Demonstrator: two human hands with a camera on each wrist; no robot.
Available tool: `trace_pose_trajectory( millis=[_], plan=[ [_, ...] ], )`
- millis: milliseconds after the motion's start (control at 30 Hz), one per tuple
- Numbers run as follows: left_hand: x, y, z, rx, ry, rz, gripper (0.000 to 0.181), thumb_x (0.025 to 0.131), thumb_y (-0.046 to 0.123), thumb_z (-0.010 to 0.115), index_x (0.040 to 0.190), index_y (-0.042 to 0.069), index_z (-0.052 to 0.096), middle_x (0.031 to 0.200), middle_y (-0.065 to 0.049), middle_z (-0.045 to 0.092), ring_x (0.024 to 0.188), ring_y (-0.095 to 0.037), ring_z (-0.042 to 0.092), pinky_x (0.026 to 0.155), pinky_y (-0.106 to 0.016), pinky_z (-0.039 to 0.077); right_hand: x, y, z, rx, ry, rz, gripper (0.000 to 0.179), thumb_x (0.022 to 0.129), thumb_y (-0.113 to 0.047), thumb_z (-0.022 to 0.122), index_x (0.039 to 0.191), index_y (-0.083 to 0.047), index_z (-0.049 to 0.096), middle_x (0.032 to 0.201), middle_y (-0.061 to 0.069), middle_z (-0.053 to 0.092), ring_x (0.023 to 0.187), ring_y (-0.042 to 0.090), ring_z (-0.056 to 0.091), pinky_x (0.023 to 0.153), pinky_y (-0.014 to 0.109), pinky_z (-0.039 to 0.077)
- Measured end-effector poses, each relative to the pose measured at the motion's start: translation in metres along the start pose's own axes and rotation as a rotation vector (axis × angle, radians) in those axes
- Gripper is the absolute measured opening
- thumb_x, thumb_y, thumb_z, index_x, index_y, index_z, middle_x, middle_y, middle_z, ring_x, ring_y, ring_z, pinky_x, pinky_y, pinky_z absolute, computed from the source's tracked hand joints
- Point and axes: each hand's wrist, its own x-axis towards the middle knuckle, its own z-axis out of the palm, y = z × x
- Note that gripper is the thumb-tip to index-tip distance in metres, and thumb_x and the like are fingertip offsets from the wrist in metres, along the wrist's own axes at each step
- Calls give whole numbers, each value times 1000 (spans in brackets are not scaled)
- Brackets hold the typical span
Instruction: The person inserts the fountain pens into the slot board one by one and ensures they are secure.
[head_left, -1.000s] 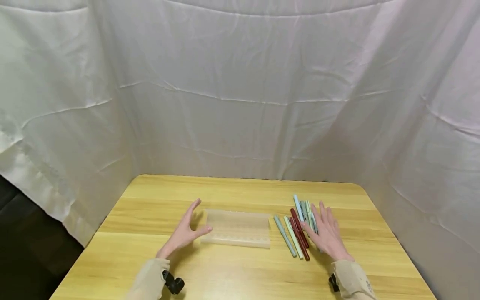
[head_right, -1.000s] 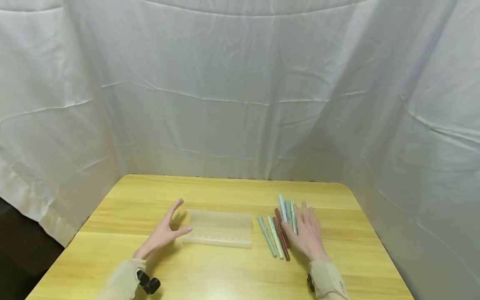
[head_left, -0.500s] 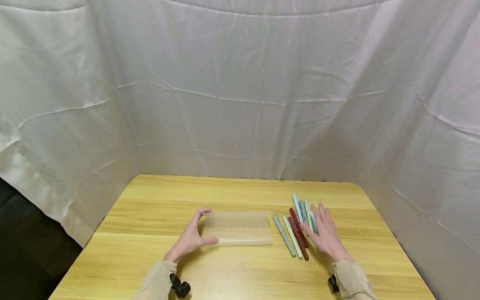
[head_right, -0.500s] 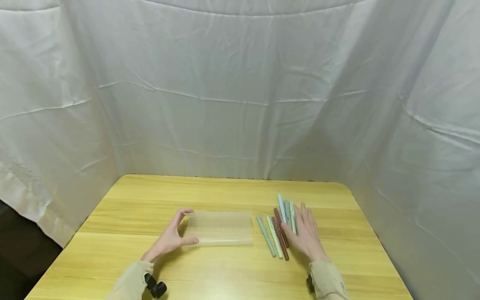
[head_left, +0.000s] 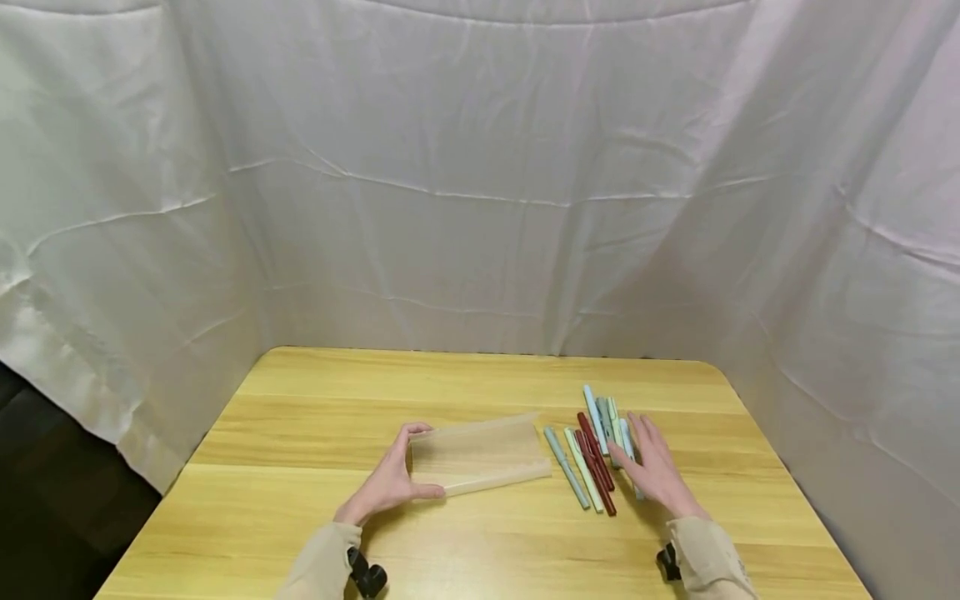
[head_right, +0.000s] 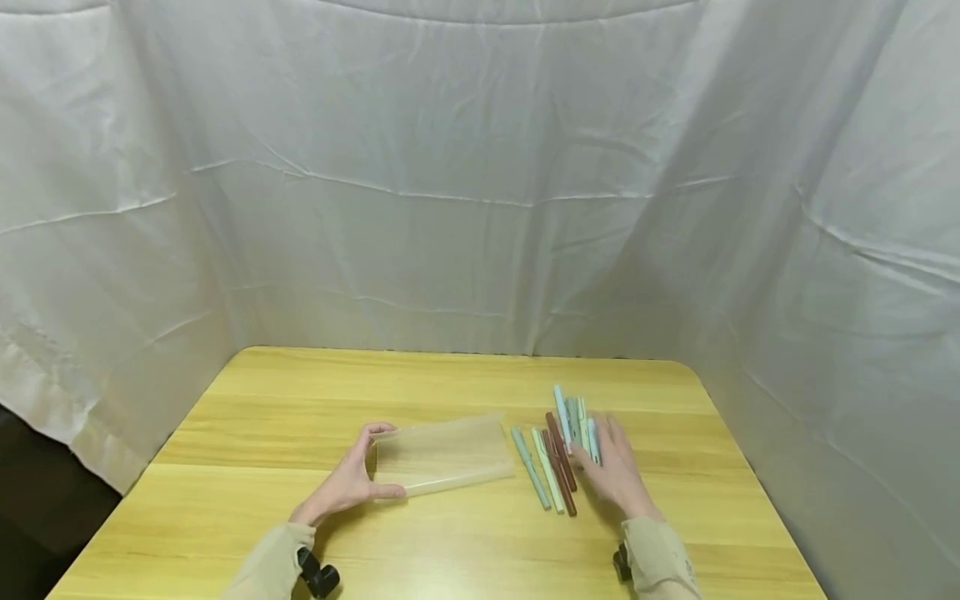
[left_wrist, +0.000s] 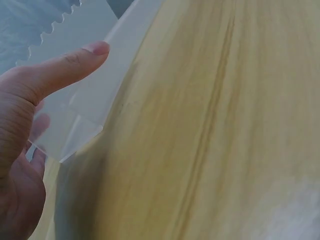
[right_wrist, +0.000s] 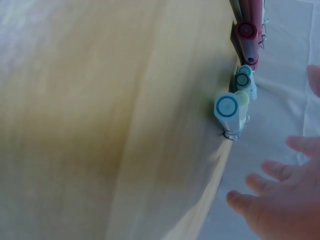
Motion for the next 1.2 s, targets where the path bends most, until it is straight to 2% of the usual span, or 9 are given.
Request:
trace_pose_trajectory(
  millis=[133,167,233,333,433,633,800,867,1200],
  plan=[
    [-1,2,-7,1,-37,-17,98,62,25,96,142,15,40,150,-14,45,142,-39,40,120,-69,26,2,2,-3,18,11,12,71,104,-36,52,154,6,24,150,40,30,135,57,35,107,77,35],
    [-1,2,-9,-1,-45,-21,98,62,24,96,142,15,40,150,-14,45,142,-39,40,120,-69,25,4,3,-3,28,15,13,69,104,-33,53,152,8,27,143,40,37,128,54,42,103,73,42],
    [-1,3,-11,-1,-59,-22,98,62,25,96,142,16,40,150,-14,44,142,-39,40,120,-70,25,7,6,-5,53,24,10,63,103,-26,56,148,11,32,127,35,48,112,44,54,94,57,53],
    [-1,3,-14,4,-71,-19,97,63,25,95,142,16,39,149,-15,45,142,-39,40,120,-70,25,14,11,-7,97,29,24,56,100,-15,59,143,15,38,107,24,54,92,26,57,78,32,54],
    [-1,3,-15,8,-76,-19,97,63,25,95,142,15,39,149,-15,45,141,-39,41,119,-70,25,19,14,-10,131,15,72,55,98,-12,61,142,14,39,100,17,56,86,17,55,70,22,49],
    [0,4,-14,19,-81,-22,99,63,25,95,142,13,38,149,-17,43,141,-41,40,119,-71,26,23,18,-12,157,-32,142,57,99,-13,61,144,12,37,102,18,59,89,21,59,68,24,52],
    [1,4,-13,18,-92,-25,98,65,26,94,142,12,36,150,-18,42,142,-42,39,118,-72,26,27,22,-12,133,-20,151,55,98,-13,61,143,11,40,97,15,60,84,19,57,64,25,50],
    [0,4,-12,11,-98,-33,98,65,26,94,143,13,35,151,-18,41,142,-43,38,118,-72,25,29,24,-11,112,-19,153,54,98,-14,61,142,11,41,94,13,60,82,17,55,67,25,48],
    [-4,5,-12,-13,-98,-60,98,66,22,93,144,12,35,152,-19,39,144,-44,35,118,-75,22,33,31,-8,118,-30,172,55,98,-17,63,142,8,43,90,10,59,77,14,51,66,25,43]
  ],
)
